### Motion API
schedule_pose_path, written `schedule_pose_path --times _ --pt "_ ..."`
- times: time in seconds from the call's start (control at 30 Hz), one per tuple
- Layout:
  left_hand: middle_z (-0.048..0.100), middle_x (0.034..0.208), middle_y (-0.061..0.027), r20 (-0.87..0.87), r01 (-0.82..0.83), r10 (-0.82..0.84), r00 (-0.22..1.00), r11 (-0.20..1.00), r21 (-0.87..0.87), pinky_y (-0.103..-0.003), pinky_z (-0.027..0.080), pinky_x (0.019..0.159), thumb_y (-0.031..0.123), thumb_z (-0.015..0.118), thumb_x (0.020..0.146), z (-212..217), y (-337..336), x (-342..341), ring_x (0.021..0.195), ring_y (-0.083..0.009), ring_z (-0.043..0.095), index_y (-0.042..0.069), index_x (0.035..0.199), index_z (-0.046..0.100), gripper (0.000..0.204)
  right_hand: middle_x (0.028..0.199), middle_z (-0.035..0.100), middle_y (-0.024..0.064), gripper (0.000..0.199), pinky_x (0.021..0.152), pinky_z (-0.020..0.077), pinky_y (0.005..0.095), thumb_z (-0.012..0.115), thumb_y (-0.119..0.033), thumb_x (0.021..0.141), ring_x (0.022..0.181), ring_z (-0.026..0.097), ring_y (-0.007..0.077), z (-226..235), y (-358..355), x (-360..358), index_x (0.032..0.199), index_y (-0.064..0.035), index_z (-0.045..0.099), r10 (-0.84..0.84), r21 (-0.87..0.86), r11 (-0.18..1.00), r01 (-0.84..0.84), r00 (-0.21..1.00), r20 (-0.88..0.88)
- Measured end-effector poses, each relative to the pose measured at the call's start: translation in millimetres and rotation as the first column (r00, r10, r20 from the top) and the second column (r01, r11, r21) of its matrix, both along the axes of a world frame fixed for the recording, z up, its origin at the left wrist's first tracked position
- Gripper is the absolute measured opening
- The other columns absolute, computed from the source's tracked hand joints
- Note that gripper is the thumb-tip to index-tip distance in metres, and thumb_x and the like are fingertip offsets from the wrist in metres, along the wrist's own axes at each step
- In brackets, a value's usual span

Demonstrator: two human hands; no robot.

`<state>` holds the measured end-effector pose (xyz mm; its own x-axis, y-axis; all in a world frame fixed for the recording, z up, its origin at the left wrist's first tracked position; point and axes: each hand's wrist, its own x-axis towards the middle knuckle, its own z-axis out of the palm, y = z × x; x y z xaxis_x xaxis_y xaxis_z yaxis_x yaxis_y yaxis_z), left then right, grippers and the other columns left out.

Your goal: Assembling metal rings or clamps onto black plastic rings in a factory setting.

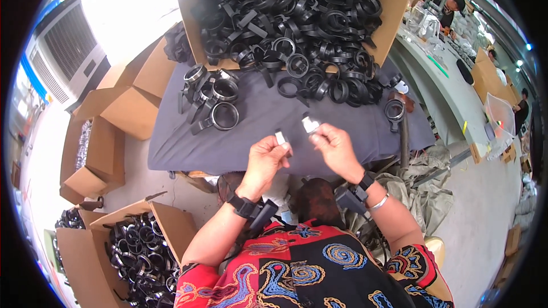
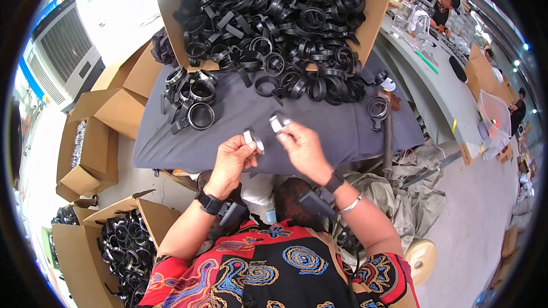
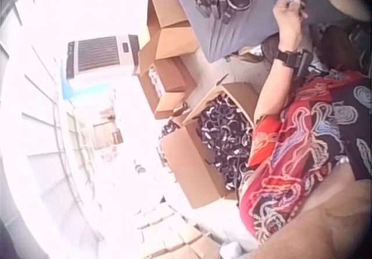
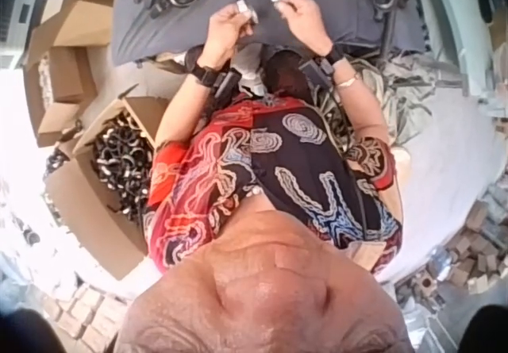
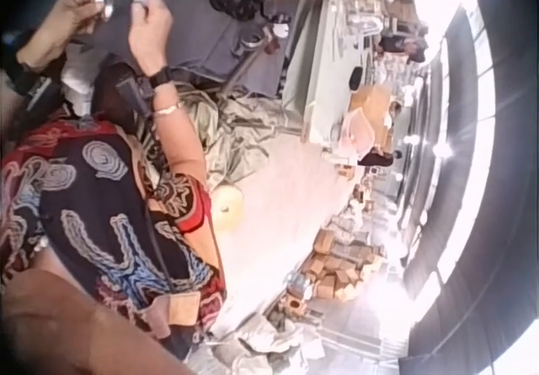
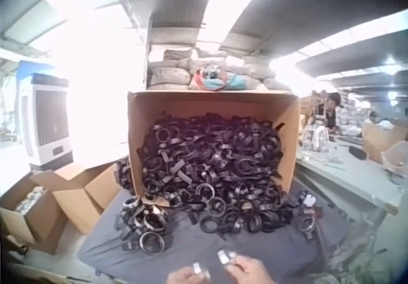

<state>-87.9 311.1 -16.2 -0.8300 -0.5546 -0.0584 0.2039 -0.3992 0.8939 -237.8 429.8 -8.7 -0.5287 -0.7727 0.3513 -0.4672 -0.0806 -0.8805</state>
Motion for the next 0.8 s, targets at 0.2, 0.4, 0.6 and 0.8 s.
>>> schedule_pose_path --times 0.2,0.4,0.6,0.8 --pt "0.062 0.066 -0.0113 0.122 0.005 0.334 0.935 0.330 -0.944 -0.036 0.045 0.053 0.009 0.066 0.078 -6 -18 18 0.060 -0.0251 0.062 0.002 0.074 0.056 0.013 0.086 0.060 0.0154 0.008 0.073 0.0485 0.0433 0.060 -0.009 0.079 0.085 0.058 0.0335 -6 29 -74 0.085 -0.0031 0.059 -0.035 0.296 0.783 0.547 0.514 -0.857" --pt "0.057 0.069 -0.0126 0.008 0.021 0.333 0.943 -0.035 -0.999 -0.039 0.047 0.056 0.007 0.067 0.072 -5 -16 15 0.064 -0.0318 0.058 0.003 0.071 0.057 0.010 0.093 0.059 0.0163 0.013 0.073 0.0502 0.0403 0.056 -0.008 0.082 0.087 0.059 0.0329 30 -21 -77 0.093 -0.0026 0.059 -0.142 0.118 0.888 0.444 0.510 -0.848" --pt "0.056 0.074 -0.0088 0.034 0.142 0.369 0.929 -0.270 -0.952 -0.037 0.049 0.063 0.008 0.061 0.065 -16 -21 -4 0.074 -0.0268 0.058 0.009 0.067 0.056 0.005 0.089 0.058 0.0177 0.020 0.069 0.0494 0.0440 0.052 -0.016 0.087 0.075 0.060 0.0357 14 -66 -127 0.099 -0.0038 0.061 0.004 0.256 0.813 0.523 0.434 -0.901" --pt "0.055 0.076 -0.0117 0.020 0.103 0.346 0.938 -0.223 -0.969 -0.042 0.047 0.065 0.005 0.070 0.063 -22 -32 -4 0.075 -0.0318 0.055 0.006 0.070 0.056 0.016 0.083 0.055 0.0154 0.012 0.065 0.0514 0.0413 0.054 -0.011 0.079 0.080 0.058 0.0320 46 -67 -128 0.081 -0.0002 0.059 -0.176 -0.092 0.939 0.333 0.231 -0.957"
